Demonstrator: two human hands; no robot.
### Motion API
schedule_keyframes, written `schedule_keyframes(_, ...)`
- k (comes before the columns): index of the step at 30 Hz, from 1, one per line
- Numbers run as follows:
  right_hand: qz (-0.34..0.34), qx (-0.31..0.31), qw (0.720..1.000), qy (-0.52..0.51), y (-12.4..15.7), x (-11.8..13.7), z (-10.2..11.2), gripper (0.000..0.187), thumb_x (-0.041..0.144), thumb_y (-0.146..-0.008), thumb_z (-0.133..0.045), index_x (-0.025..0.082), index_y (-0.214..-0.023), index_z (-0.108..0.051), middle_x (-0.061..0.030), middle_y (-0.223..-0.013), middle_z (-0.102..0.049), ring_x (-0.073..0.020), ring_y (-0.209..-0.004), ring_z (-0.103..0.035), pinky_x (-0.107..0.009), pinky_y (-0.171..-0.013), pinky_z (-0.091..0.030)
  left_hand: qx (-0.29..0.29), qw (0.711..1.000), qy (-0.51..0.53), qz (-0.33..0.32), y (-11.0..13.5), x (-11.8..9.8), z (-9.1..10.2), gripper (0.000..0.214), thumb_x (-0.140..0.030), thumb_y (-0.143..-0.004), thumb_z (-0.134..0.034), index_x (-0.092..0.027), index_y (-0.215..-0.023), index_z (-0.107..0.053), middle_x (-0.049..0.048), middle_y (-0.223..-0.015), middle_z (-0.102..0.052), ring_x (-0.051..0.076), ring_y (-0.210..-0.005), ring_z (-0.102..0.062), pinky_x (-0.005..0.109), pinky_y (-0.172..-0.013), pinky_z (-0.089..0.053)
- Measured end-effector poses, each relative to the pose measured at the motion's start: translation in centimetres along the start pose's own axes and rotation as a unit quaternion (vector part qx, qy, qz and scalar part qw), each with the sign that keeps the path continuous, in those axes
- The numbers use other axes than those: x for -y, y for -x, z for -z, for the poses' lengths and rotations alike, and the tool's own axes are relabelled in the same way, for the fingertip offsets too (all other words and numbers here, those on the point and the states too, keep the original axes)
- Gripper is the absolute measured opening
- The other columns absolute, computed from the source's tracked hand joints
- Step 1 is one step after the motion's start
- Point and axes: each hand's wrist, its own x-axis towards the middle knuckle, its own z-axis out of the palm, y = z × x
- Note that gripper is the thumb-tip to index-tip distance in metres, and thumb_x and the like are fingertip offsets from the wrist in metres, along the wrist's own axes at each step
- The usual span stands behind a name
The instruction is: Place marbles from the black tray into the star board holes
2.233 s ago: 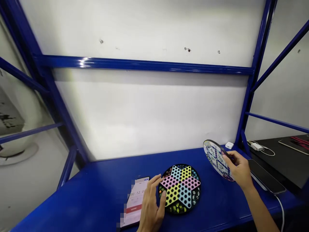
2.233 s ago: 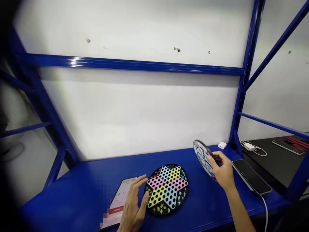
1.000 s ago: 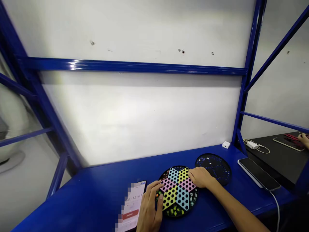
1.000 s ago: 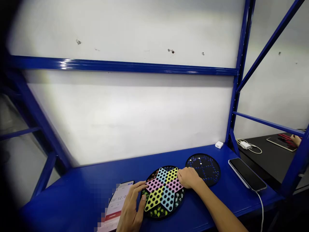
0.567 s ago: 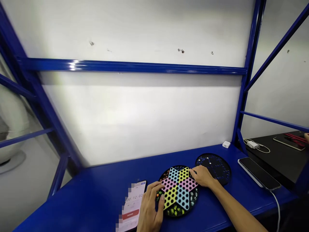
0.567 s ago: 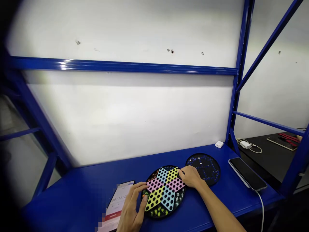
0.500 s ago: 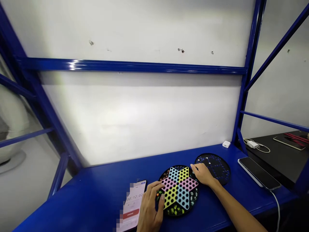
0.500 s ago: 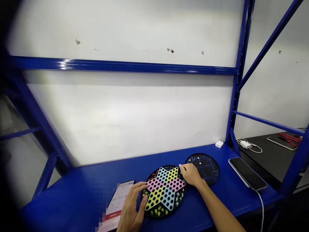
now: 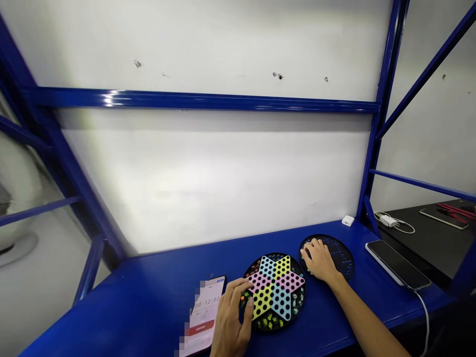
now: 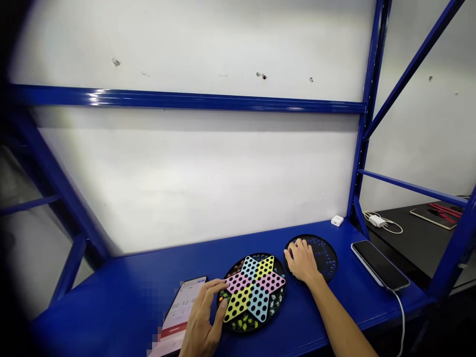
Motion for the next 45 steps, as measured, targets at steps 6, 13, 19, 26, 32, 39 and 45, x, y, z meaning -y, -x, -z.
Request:
schedule_keyframes(6, 0.073, 0.086, 0.992, -0.054, 0.8, 2.4, -1.2, 0.028, 0.039, -0.100, -0.047, 0.021, -0.086, -0.064, -0.0065, -0.103, -0.059, -0.0231, -0.102, -0.051, -0.038, -0.093, -0.041, 0.000, 1.000, -0.003, -0.006, 0.0, 0.0, -0.1, 0.025, -0.038, -0.097, -0.047, -0.024, -0.110, -0.064, 0.0099, -0.116, -0.068, 0.027, -0.108, -0.067, 0.044, -0.090, -0.059)
schedule_keyframes(13, 0.074, 0.127, 0.989, -0.033, 0.8, 2.3, -1.2, 0.038, 0.035, -0.102, -0.039, 0.020, -0.078, -0.064, -0.0075, -0.104, -0.056, -0.0232, -0.100, -0.049, -0.040, -0.090, -0.041, 0.027, 1.000, -0.002, 0.004, 0.1, 0.4, -0.1, 0.028, -0.040, -0.097, -0.047, -0.023, -0.109, -0.065, 0.0123, -0.118, -0.067, 0.029, -0.110, -0.066, 0.047, -0.093, -0.058)
schedule_keyframes(19, 0.076, 0.129, 0.988, -0.031, 0.9, 2.6, -1.0, 0.047, 0.037, -0.103, -0.038, 0.020, -0.069, -0.065, -0.0084, -0.101, -0.057, -0.0249, -0.100, -0.049, -0.043, -0.091, -0.041, 0.008, 1.000, 0.000, 0.003, -0.1, -0.2, 0.0, 0.028, -0.042, -0.097, -0.045, -0.024, -0.104, -0.065, 0.0110, -0.112, -0.069, 0.028, -0.105, -0.068, 0.047, -0.089, -0.059)
schedule_keyframes(26, 0.017, 0.060, 0.997, -0.049, 0.2, 1.4, -0.4, 0.052, 0.038, -0.106, -0.031, 0.020, -0.070, -0.063, -0.0075, -0.097, -0.062, -0.0231, -0.099, -0.054, -0.038, -0.090, -0.039, 0.006, 1.000, -0.003, -0.013, -0.1, -0.1, 0.0, 0.023, -0.038, -0.097, -0.047, -0.024, -0.105, -0.064, 0.0094, -0.112, -0.068, 0.027, -0.105, -0.067, 0.043, -0.089, -0.058)
schedule_keyframes(32, -0.055, 0.016, 0.998, -0.028, -0.2, -1.0, 0.2, 0.045, 0.040, -0.106, -0.034, 0.021, -0.072, -0.057, -0.0054, -0.088, -0.063, -0.0223, -0.093, -0.056, -0.033, -0.081, -0.037, 0.011, 1.000, -0.009, -0.016, 0.0, 0.1, 0.0, 0.021, -0.034, -0.097, -0.046, -0.025, -0.107, -0.063, 0.0084, -0.114, -0.067, 0.026, -0.106, -0.067, 0.041, -0.089, -0.057)
schedule_keyframes(39, -0.024, -0.019, 0.991, -0.133, 0.2, -0.3, 0.1, 0.041, 0.038, -0.105, -0.034, 0.022, -0.071, -0.049, -0.0017, -0.081, -0.060, -0.0175, -0.081, -0.055, -0.029, -0.077, -0.039, 0.011, 1.000, -0.004, -0.029, 0.2, 0.1, 0.0, 0.020, -0.034, -0.098, -0.047, -0.024, -0.109, -0.061, 0.0077, -0.113, -0.066, 0.025, -0.106, -0.067, 0.040, -0.088, -0.057)
schedule_keyframes(45, 0.044, 0.019, 0.994, -0.103, 3.4, 2.3, 0.5, 0.042, 0.037, -0.103, -0.040, 0.020, -0.066, -0.050, -0.0014, -0.079, -0.061, -0.0156, -0.074, -0.055, -0.030, -0.074, -0.038, 0.004, 0.999, -0.006, -0.032, 0.1, -0.1, -0.1, 0.021, -0.033, -0.098, -0.048, -0.024, -0.110, -0.062, 0.0083, -0.113, -0.067, 0.025, -0.105, -0.067, 0.040, -0.087, -0.058)
